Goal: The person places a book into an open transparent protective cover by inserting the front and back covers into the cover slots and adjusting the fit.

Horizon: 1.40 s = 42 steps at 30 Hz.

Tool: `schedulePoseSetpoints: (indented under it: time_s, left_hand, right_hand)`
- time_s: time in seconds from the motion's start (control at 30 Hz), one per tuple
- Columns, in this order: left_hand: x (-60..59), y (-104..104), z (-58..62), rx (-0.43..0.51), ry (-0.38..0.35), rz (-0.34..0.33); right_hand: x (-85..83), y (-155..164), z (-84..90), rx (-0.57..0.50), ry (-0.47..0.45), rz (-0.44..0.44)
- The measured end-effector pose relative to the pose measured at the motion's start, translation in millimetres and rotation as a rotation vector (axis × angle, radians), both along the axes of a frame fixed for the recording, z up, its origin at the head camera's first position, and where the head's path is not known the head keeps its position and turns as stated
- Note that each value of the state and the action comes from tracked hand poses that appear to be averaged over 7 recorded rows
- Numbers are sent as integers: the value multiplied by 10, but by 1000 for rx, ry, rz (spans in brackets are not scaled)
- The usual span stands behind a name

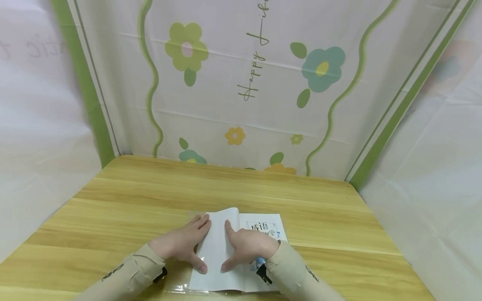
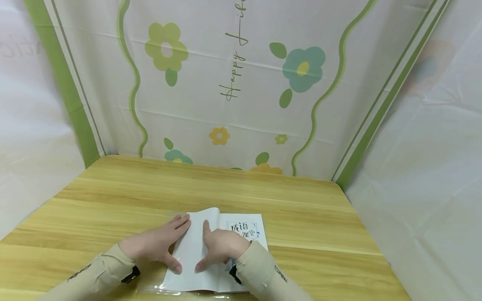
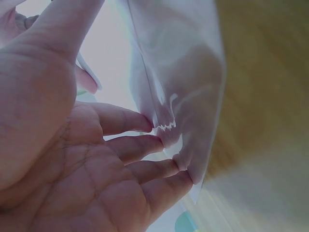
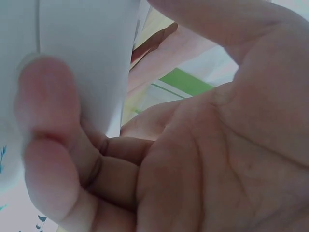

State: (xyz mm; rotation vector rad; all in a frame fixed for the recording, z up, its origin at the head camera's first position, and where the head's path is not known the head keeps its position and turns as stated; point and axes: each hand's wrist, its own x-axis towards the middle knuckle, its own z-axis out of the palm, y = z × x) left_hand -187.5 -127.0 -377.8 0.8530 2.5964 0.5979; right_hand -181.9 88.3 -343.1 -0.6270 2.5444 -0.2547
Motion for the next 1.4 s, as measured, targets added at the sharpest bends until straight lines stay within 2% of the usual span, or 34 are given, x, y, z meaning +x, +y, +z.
schedulePoseSetpoints:
  time_s: [0.4,0.8,1.4]
  left_hand:
    - [3,-9,10,5,19,-21]
    - [2,-14,-2,25,7,-14]
    - [3,-22,-27,20,19,-24]
  right_hand:
    - [11,1,-16,8,24,2]
    - [-64,61,4,-73,-138,-16]
    - [-24,13,-15,-56,-101,-43]
